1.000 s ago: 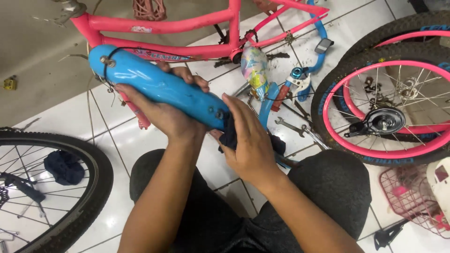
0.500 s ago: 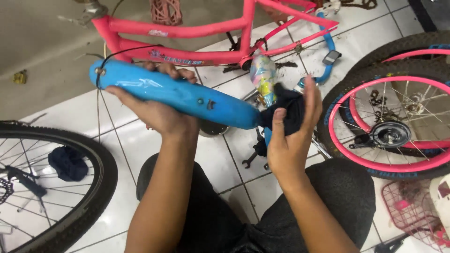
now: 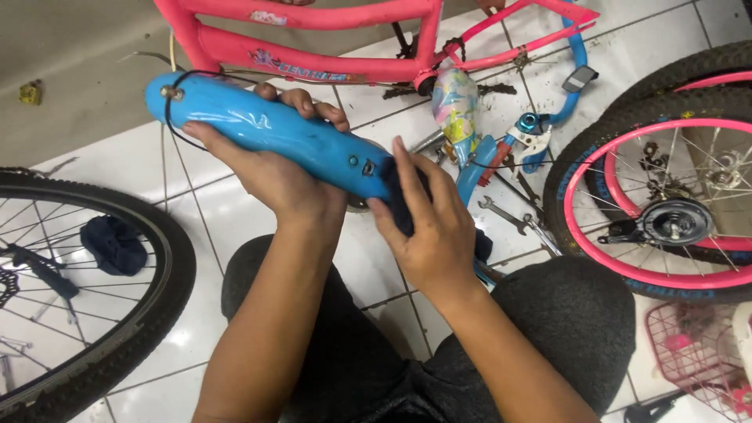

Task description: Cleaning a blue bicycle fender using a black cloth while sitting on the floor.

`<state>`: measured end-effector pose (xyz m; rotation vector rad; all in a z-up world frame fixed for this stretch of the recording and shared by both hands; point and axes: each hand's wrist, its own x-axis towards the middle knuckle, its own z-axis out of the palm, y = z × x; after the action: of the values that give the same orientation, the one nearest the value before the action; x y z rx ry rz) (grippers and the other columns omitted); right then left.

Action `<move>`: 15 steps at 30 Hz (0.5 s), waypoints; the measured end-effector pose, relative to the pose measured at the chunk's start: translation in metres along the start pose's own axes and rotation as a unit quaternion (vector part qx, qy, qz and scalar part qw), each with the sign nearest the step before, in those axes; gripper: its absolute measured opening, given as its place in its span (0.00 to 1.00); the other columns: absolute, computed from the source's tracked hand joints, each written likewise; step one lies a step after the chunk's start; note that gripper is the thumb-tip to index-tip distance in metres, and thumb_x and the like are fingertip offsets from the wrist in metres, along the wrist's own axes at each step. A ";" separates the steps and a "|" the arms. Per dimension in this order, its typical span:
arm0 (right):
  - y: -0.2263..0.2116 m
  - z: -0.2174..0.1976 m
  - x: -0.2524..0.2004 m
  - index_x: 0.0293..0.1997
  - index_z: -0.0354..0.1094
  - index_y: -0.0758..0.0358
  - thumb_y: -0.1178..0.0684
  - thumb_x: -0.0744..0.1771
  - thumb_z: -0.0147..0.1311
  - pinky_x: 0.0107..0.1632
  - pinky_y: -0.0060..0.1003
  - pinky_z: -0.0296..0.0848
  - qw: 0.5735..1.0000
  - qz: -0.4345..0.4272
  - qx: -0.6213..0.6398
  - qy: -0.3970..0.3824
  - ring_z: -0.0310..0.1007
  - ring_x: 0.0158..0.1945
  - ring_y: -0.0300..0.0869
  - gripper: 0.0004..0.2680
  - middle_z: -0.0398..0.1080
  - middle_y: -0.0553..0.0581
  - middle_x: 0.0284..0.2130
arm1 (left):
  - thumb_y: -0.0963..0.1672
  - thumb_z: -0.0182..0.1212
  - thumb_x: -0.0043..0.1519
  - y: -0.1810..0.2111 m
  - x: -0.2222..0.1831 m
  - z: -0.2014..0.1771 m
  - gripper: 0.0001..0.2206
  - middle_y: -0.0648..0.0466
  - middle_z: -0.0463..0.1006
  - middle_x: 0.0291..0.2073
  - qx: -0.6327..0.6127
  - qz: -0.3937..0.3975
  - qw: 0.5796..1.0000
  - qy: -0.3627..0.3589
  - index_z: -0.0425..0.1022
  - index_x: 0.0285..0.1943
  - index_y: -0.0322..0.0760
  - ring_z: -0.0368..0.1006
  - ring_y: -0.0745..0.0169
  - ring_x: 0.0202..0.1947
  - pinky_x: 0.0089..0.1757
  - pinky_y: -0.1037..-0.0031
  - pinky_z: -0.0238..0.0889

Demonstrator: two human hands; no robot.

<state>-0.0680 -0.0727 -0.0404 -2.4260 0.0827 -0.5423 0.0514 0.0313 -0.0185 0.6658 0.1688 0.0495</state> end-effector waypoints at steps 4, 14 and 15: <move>0.012 -0.001 -0.003 0.71 0.59 0.52 0.46 0.70 0.55 0.38 0.40 0.73 0.996 0.079 0.006 -0.047 0.76 0.41 0.47 0.20 0.71 0.58 0.50 | 0.64 0.30 0.58 0.014 0.007 0.006 0.32 0.50 0.70 0.21 0.004 0.012 1.000 -0.009 0.68 0.40 0.39 0.71 0.55 0.21 0.29 0.66 0.68; -0.005 -0.022 0.008 0.57 0.75 0.64 0.61 0.67 0.63 0.57 0.46 0.64 0.997 -0.017 -0.019 0.074 0.62 0.50 0.50 0.12 0.65 0.59 0.46 | 0.64 0.36 0.56 0.001 -0.003 0.006 0.31 0.50 0.70 0.22 0.072 0.050 0.994 -0.071 0.67 0.42 0.38 0.72 0.53 0.21 0.30 0.65 0.72; -0.006 -0.024 0.010 0.55 0.75 0.66 0.64 0.65 0.65 0.55 0.43 0.69 0.996 -0.029 0.004 0.082 0.65 0.47 0.48 0.12 0.68 0.58 0.43 | 0.63 0.36 0.57 -0.001 -0.004 0.006 0.30 0.48 0.71 0.22 0.055 0.028 0.996 -0.068 0.67 0.42 0.37 0.73 0.53 0.22 0.30 0.64 0.72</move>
<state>-0.0685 -0.0839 -0.0163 -2.3788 0.0782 -0.7667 0.0484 0.0267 -0.0136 0.7815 0.0210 0.0482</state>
